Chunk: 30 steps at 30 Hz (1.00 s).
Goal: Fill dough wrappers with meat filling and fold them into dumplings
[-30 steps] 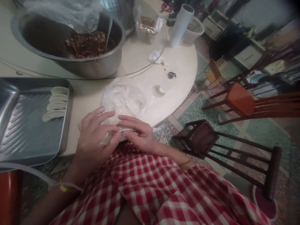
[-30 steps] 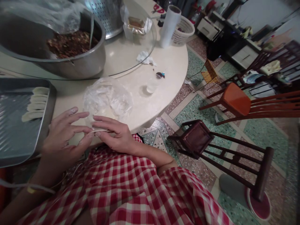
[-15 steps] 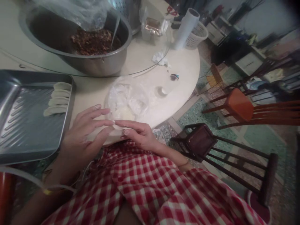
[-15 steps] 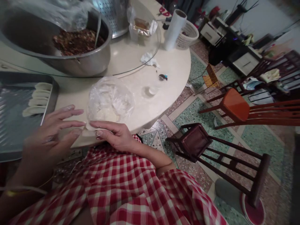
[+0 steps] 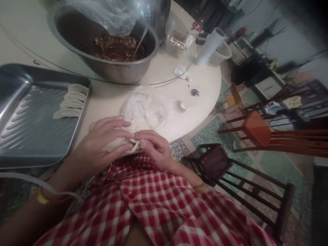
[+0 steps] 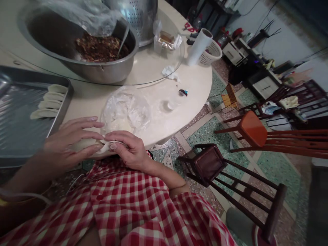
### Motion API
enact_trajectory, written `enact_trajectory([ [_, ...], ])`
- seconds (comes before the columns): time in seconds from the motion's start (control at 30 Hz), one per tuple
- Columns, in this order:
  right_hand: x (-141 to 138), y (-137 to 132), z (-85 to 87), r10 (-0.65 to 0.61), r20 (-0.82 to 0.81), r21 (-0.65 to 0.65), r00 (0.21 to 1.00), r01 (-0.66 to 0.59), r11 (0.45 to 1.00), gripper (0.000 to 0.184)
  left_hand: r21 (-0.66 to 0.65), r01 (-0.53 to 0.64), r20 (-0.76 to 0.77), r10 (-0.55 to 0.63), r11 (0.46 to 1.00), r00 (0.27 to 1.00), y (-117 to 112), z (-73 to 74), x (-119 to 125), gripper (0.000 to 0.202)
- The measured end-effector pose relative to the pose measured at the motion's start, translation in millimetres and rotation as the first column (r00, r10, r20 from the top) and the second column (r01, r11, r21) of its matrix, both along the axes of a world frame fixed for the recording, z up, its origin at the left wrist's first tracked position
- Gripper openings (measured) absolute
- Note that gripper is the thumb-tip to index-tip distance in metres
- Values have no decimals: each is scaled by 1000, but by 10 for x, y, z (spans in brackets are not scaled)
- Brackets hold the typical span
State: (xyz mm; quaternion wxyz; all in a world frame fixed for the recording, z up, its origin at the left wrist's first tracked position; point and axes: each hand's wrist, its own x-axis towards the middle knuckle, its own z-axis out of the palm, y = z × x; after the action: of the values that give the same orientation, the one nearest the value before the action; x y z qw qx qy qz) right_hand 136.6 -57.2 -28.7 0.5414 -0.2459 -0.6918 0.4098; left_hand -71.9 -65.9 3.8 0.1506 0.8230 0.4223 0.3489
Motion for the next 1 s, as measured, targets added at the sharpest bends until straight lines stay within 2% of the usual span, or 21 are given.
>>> enact_trajectory([
  [0.23, -13, -20, 25, -1, -19, 15, 1000, 2, 1000, 21, 75, -74, 31, 72, 994, 997, -55, 7, 103, 6],
  [0.4, 19, -31, 57, -36, -4, -14, 999, 36, 999, 19, 108, -30, -2, 30, 994, 1000, -63, 0, 54, 17],
  [0.53, 9, -41, 69, -50, 13, -10, 999, 50, 999, 17, 122, -25, 11, 23, 992, 1000, -49, -5, 65, 16],
  [0.67, -25, -46, 61, -123, 31, -39, 992, 124, 992, 14, 124, -51, 28, 48, 991, 998, -54, -13, 123, 10],
  [0.8, -61, -37, 43, -189, 41, -31, 981, 191, 981, 13, 133, -29, 19, 27, 991, 999, -66, -26, 159, 10],
  [1.0, -75, -58, 22, -144, 78, 11, 986, 144, 990, 17, 158, -55, 32, 51, 986, 998, -85, -13, 175, 11],
])
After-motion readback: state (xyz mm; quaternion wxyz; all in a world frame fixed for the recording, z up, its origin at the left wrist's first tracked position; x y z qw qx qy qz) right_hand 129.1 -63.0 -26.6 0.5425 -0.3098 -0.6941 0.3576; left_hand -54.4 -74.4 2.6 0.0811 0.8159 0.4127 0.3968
